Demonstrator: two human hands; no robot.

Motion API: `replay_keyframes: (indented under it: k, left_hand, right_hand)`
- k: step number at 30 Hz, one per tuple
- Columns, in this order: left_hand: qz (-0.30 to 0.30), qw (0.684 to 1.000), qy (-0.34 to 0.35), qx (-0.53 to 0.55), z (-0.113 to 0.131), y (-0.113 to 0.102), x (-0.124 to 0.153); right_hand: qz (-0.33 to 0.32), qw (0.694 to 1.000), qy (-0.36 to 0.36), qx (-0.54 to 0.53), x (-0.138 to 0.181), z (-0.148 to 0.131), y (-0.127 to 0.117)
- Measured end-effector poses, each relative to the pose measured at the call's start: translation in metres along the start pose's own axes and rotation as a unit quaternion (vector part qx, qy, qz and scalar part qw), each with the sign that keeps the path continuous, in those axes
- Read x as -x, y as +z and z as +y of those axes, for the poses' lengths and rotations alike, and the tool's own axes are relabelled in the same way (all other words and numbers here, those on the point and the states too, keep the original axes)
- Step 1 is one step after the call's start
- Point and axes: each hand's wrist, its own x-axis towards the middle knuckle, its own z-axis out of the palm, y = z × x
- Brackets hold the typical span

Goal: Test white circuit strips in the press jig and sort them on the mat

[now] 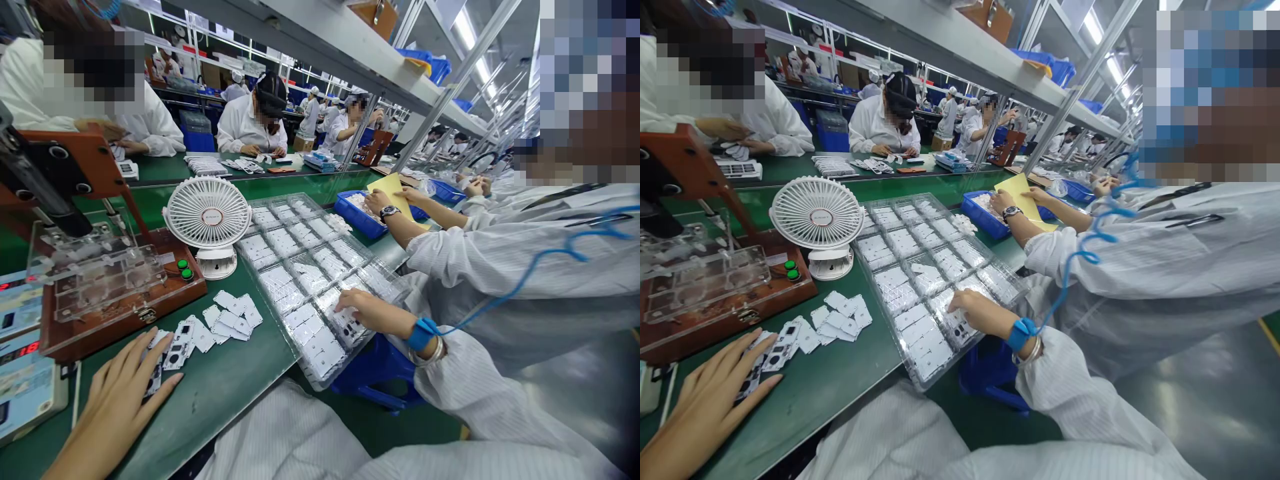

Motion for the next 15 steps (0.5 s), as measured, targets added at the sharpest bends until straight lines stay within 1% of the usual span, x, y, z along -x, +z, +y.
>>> replay_keyframes:
  k: [2, 3, 5, 6, 8, 10, 11, 13, 15]
  left_hand:
    - [0.023, 1.0, 0.002, 0.005, -0.003, 0.002, 0.0]
    - [0.023, 1.0, 0.005, 0.01, -0.006, 0.002, 0.0]
    - [0.011, 1.0, 0.006, 0.021, -0.012, 0.0, 0.002]
    - [0.005, 1.0, 0.004, 0.03, -0.014, -0.002, 0.003]
    - [-0.003, 0.999, -0.002, 0.047, -0.015, -0.007, 0.005]
    - [0.002, 0.998, -0.008, 0.055, -0.01, -0.012, 0.006]
    - [0.008, 0.998, -0.012, 0.053, -0.006, -0.014, 0.007]
    - [0.02, 0.999, -0.021, 0.043, 0.0, -0.015, 0.01]
    - [0.037, 0.998, -0.033, 0.028, 0.005, -0.014, 0.014]
  right_hand:
    - [0.001, 1.0, 0.005, 0.031, 0.0, -0.003, -0.001]
    - [0.013, 0.999, 0.002, 0.048, -0.002, -0.008, -0.004]
    - [0.056, 0.995, -0.029, 0.071, -0.011, -0.024, -0.014]
    - [0.079, 0.993, -0.062, 0.069, -0.019, -0.037, -0.019]
    - [0.095, 0.982, -0.157, 0.038, -0.042, -0.071, -0.027]
    - [0.074, 0.964, -0.257, 0.005, -0.069, -0.113, -0.026]
    - [0.061, 0.953, -0.297, 0.002, -0.083, -0.135, -0.021]
    - [0.052, 0.937, -0.345, 0.027, -0.108, -0.176, -0.005]
    - [0.062, 0.93, -0.356, 0.067, -0.127, -0.207, 0.014]
